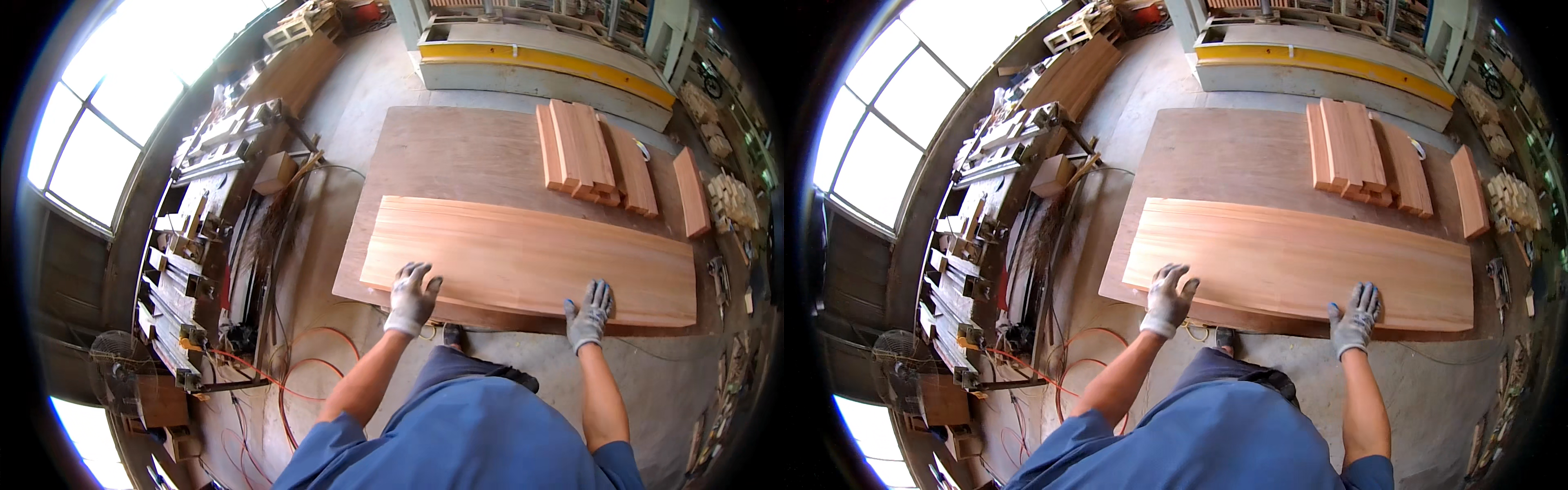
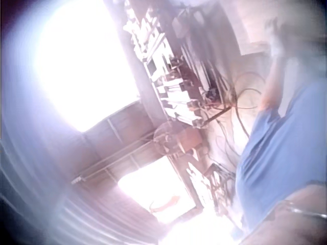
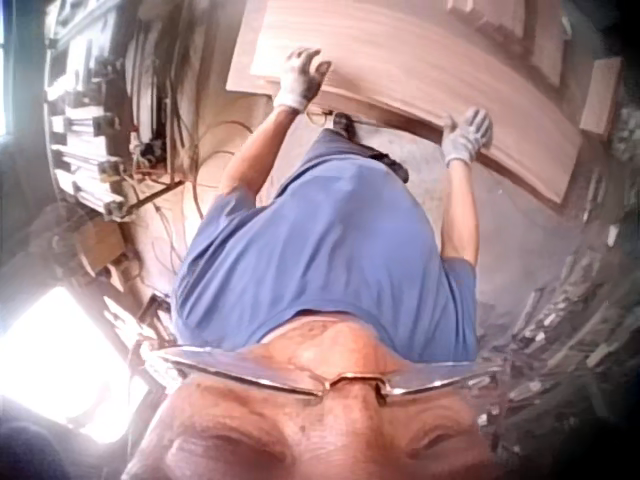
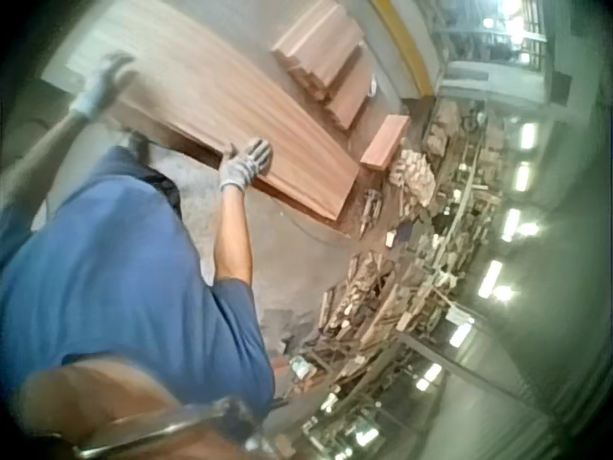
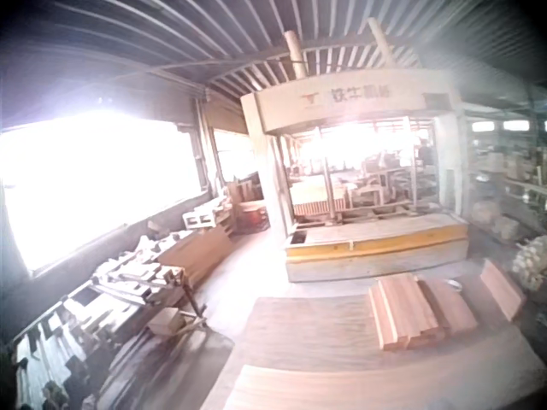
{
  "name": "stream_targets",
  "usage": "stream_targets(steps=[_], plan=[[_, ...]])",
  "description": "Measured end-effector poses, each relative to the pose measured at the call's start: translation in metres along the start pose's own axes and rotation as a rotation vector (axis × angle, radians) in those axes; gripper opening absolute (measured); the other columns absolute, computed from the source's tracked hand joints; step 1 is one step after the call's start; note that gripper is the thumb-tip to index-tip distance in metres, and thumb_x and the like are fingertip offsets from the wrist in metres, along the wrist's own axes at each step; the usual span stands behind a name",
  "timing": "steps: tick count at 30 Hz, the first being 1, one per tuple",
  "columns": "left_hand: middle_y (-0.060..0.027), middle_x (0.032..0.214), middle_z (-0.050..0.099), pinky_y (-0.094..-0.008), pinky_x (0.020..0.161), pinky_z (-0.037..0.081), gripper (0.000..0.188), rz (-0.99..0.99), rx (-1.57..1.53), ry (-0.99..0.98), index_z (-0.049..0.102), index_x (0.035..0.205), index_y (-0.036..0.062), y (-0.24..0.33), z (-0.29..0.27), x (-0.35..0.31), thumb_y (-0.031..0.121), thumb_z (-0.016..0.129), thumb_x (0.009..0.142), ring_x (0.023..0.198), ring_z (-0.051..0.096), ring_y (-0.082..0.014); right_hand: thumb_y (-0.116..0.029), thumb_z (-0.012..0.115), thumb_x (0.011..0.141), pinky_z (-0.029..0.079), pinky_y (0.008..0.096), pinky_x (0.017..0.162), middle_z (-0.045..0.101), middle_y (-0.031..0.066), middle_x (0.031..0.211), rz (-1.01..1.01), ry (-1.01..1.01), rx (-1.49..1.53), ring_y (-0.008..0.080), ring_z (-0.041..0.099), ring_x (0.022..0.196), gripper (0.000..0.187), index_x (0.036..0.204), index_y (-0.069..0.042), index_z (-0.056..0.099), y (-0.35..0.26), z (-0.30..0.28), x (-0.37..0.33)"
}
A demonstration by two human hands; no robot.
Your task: The person picks up and places wooden planks on a workbench, then walks to another area to position a plank on a jig. The person returns to the workbench and arranges several planks into neat stacks.
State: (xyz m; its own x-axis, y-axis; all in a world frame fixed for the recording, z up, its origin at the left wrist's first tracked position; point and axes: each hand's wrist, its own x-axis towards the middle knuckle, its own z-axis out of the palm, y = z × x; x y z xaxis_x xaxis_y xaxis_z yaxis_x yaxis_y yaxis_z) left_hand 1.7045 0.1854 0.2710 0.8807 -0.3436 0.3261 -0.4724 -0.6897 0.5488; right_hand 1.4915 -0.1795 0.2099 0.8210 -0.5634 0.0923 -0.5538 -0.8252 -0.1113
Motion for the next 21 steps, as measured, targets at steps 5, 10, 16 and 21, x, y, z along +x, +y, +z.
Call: stream_targets(steps=[5, 10, 16, 21], plan=[[-0.0208, 0.142, 0.056, -0.0500, 0.115, 0.034, 0.057, 0.029, 0.060, -0.226, 0.059, 0.135, 0.0041, -0.015, 0.046, 0.071, 0.037, 0.072, 0.091, 0.140, 0.042, -0.0407, -0.047, 0.060, 0.096, 0.012, 0.0547, 0.124, 0.019, 0.0267, 0.165, 0.005, -0.067, -0.024, 0.0430, 0.016, 0.153, 0.088, 0.158, 0.003, 0.023, 0.001, -0.007, 0.000], [-0.0243, 0.159, 0.036, -0.0510, 0.124, 0.018, 0.074, 0.147, 0.198, -0.426, 0.042, 0.151, 0.0039, -0.008, 0.079, 0.122, 0.046, 0.063, 0.095, 0.151, 0.024, -0.0418, -0.046, 0.061, 0.095, 0.013, 0.0553, 0.124, 0.017, 0.0269, 0.165, 0.100, -0.172, -0.104, 0.0432, 0.014, 0.154, 0.089, 0.157, 0.004, 0.022, -0.010, -0.018, 0.005], [-0.0252, 0.161, 0.031, -0.0553, 0.125, 0.008, 0.082, 0.096, 0.220, -0.412, 0.040, 0.152, 0.0033, -0.033, 0.101, 0.154, 0.056, 0.060, 0.093, 0.153, 0.018, -0.0434, -0.051, 0.061, 0.092, 0.013, 0.0577, 0.124, 0.016, 0.0313, 0.164, 0.148, -0.219, -0.124, 0.0476, 0.015, 0.152, 0.095, 0.156, 0.007, 0.022, -0.018, -0.013, 0.013], [-0.0254, 0.155, 0.040, -0.0565, 0.125, 0.007, 0.078, 0.125, 0.207, -0.327, 0.047, 0.148, 0.0052, -0.040, 0.114, 0.157, 0.057, 0.060, 0.092, 0.150, 0.025, -0.0436, -0.055, 0.066, 0.089, 0.021, 0.0546, 0.122, 0.027, 0.0305, 0.161, 0.183, -0.291, 0.052, 0.0468, 0.025, 0.149, 0.093, 0.154, 0.002, 0.033, -0.024, -0.041, 0.049]])
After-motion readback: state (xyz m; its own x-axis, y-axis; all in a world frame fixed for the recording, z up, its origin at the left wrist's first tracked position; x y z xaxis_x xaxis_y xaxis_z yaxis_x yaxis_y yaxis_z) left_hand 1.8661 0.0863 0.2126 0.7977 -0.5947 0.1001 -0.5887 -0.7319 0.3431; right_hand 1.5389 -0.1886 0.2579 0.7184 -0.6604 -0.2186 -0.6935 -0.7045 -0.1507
